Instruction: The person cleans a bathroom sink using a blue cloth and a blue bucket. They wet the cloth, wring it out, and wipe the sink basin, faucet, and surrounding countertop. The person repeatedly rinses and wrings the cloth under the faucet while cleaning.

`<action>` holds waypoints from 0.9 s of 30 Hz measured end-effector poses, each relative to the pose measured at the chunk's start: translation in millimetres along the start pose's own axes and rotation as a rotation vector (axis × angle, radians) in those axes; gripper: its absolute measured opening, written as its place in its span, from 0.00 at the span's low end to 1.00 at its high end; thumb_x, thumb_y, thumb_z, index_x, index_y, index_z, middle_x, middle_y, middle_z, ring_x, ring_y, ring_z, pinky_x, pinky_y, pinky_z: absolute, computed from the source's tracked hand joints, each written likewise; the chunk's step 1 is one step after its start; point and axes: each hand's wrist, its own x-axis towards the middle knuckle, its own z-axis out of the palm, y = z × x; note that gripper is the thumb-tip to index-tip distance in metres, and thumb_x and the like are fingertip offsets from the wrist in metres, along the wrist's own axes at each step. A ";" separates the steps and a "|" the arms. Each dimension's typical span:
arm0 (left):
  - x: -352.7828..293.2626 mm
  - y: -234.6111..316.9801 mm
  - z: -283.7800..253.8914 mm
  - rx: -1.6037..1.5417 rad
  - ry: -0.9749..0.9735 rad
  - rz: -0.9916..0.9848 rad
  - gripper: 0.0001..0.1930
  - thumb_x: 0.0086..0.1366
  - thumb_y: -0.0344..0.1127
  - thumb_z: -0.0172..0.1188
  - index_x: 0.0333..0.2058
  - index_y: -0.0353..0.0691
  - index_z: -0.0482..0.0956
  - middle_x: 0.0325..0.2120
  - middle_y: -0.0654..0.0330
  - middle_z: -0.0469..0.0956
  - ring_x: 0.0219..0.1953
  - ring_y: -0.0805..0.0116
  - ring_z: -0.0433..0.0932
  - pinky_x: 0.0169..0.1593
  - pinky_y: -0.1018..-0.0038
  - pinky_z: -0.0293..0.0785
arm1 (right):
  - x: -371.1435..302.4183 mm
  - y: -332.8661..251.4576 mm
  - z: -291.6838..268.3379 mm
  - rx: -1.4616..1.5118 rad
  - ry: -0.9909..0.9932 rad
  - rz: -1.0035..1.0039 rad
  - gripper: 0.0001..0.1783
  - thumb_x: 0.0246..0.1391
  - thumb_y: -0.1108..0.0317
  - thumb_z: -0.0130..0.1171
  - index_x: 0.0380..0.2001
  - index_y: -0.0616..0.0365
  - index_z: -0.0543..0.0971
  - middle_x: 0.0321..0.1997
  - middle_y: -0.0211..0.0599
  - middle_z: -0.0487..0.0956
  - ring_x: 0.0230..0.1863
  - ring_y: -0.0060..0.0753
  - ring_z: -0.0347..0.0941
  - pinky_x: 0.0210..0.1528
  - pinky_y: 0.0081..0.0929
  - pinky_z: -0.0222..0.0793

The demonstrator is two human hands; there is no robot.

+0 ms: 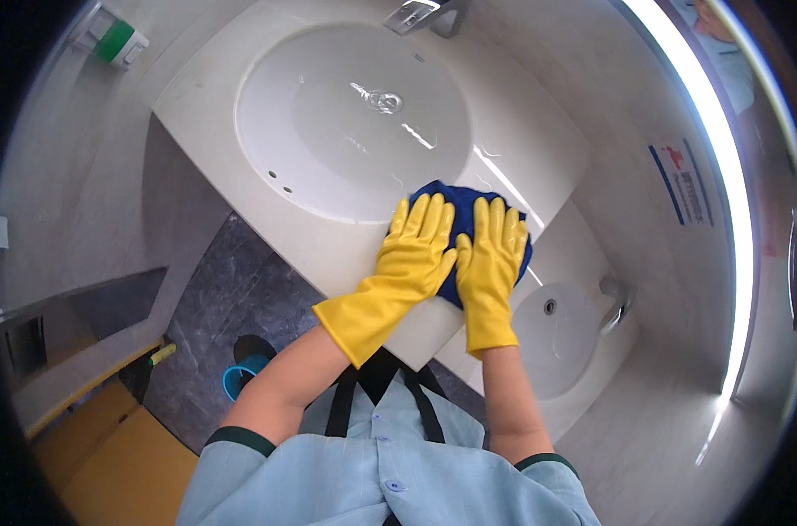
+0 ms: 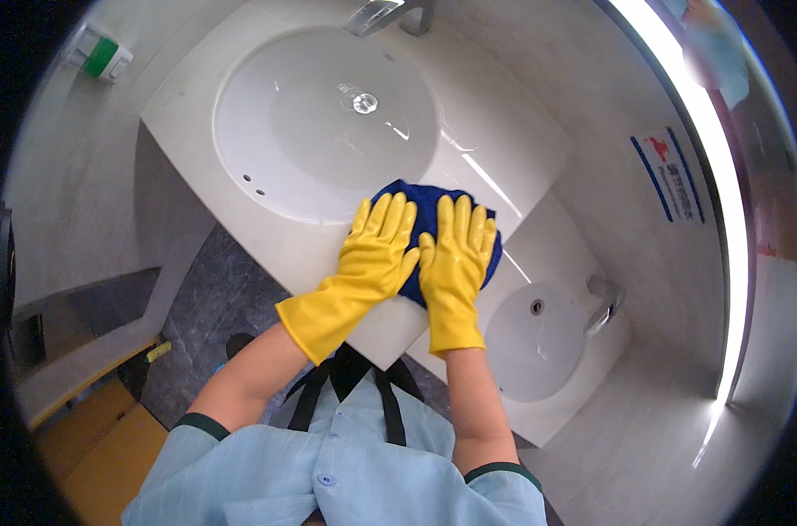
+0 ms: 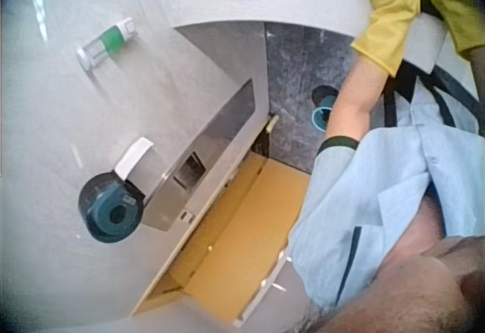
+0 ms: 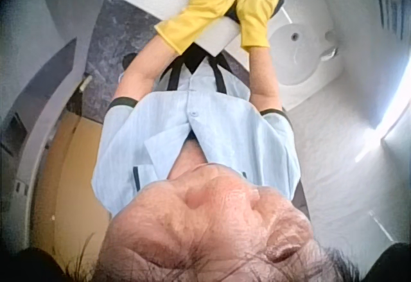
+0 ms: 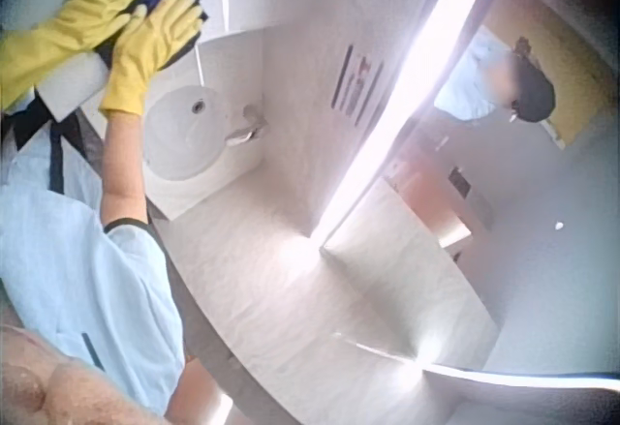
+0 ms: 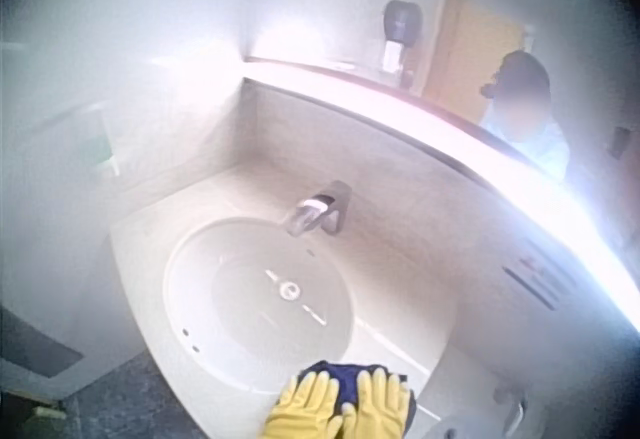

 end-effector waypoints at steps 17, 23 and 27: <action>-103.9 -70.5 -100.3 0.137 0.053 -0.205 0.34 0.66 0.51 0.64 0.63 0.31 0.79 0.63 0.43 0.78 0.67 0.43 0.74 0.75 0.46 0.60 | -1.7 -127.8 14.2 0.174 -0.366 -0.558 0.37 0.56 0.57 0.68 0.67 0.63 0.76 0.73 0.56 0.72 0.77 0.63 0.61 0.78 0.73 0.47; -104.4 -197.6 -132.9 0.281 0.133 -0.234 0.30 0.73 0.50 0.58 0.61 0.29 0.79 0.61 0.39 0.78 0.68 0.40 0.74 0.74 0.41 0.61 | 57.7 -235.0 70.7 0.407 -0.297 -0.738 0.34 0.59 0.58 0.64 0.67 0.63 0.76 0.73 0.55 0.73 0.74 0.67 0.64 0.78 0.69 0.53; -74.6 -289.0 -165.7 0.406 0.194 -0.270 0.25 0.70 0.42 0.61 0.58 0.29 0.81 0.59 0.38 0.80 0.64 0.37 0.77 0.72 0.42 0.67 | 113.0 -314.6 114.0 0.462 -0.251 -0.745 0.34 0.62 0.59 0.62 0.68 0.65 0.74 0.74 0.56 0.71 0.75 0.68 0.63 0.80 0.64 0.50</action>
